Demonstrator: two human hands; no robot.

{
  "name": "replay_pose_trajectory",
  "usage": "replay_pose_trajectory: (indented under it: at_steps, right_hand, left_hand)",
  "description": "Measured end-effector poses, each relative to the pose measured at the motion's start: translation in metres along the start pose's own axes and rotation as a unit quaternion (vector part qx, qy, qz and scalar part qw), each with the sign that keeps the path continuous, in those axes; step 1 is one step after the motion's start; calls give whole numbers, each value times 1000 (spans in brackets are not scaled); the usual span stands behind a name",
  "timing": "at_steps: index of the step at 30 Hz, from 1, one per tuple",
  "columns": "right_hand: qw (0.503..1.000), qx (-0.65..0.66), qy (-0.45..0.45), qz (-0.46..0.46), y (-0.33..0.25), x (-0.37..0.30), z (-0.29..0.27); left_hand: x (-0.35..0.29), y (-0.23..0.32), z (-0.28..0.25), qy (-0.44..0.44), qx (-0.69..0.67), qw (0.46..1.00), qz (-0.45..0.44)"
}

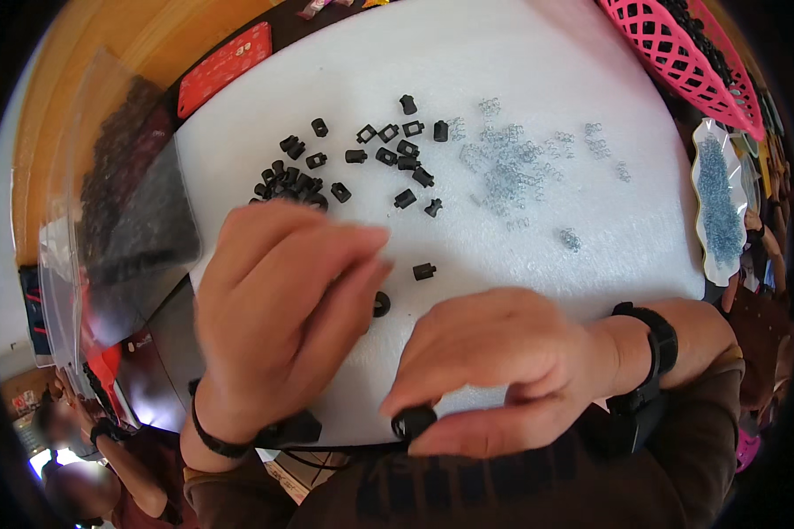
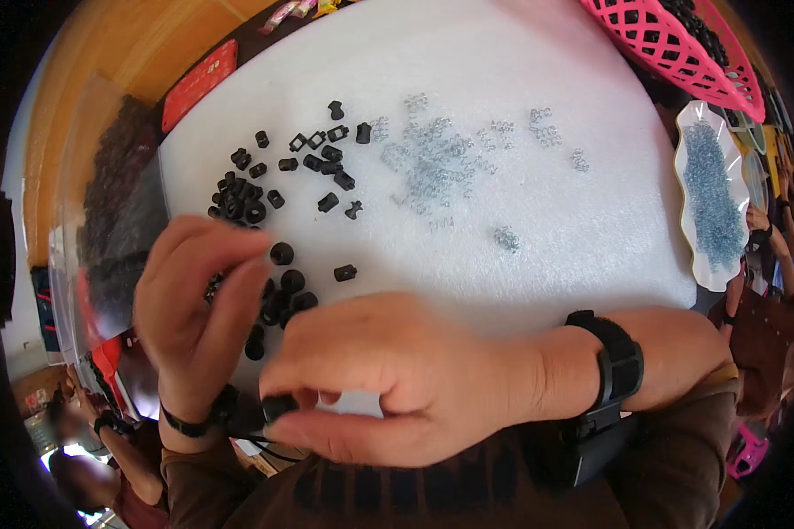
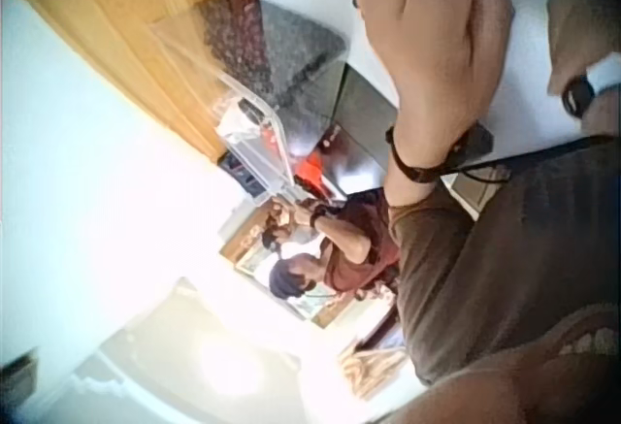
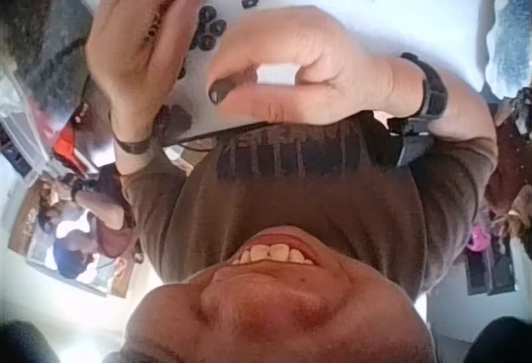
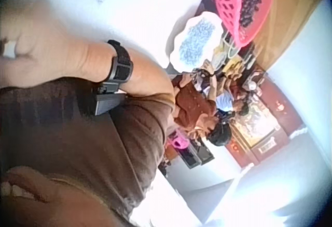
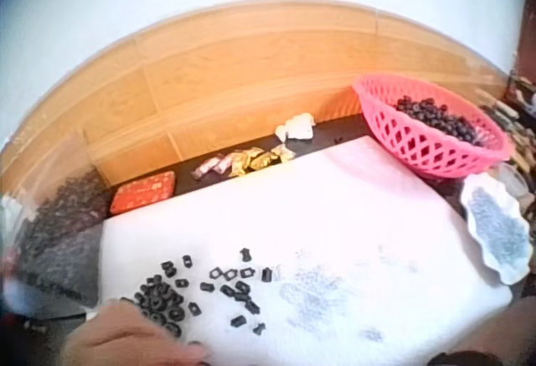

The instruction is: Assembling small black plastic cylindrical components by hand at a workshop workstation.

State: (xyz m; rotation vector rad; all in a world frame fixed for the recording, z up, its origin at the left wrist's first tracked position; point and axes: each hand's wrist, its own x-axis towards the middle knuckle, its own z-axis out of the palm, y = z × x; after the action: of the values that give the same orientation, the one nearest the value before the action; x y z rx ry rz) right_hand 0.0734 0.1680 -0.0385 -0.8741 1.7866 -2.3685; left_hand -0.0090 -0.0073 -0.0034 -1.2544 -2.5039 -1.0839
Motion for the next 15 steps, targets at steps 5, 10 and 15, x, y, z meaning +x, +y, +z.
replay_pose_trajectory:
  at_steps: [5,10,15]
  right_hand:
    - [998,-34,50,34,-6,5,-7]
    - [993,-53,101,32,-9,1,-6]
    - [979,-45,196,16,-9,5,-7]
  left_hand:
    - [15,-15,21,-120,137,982,44]
    - [21,-20,25,-152,146,977,33]
    - [13,-12,7,-75,-10,996,-38]
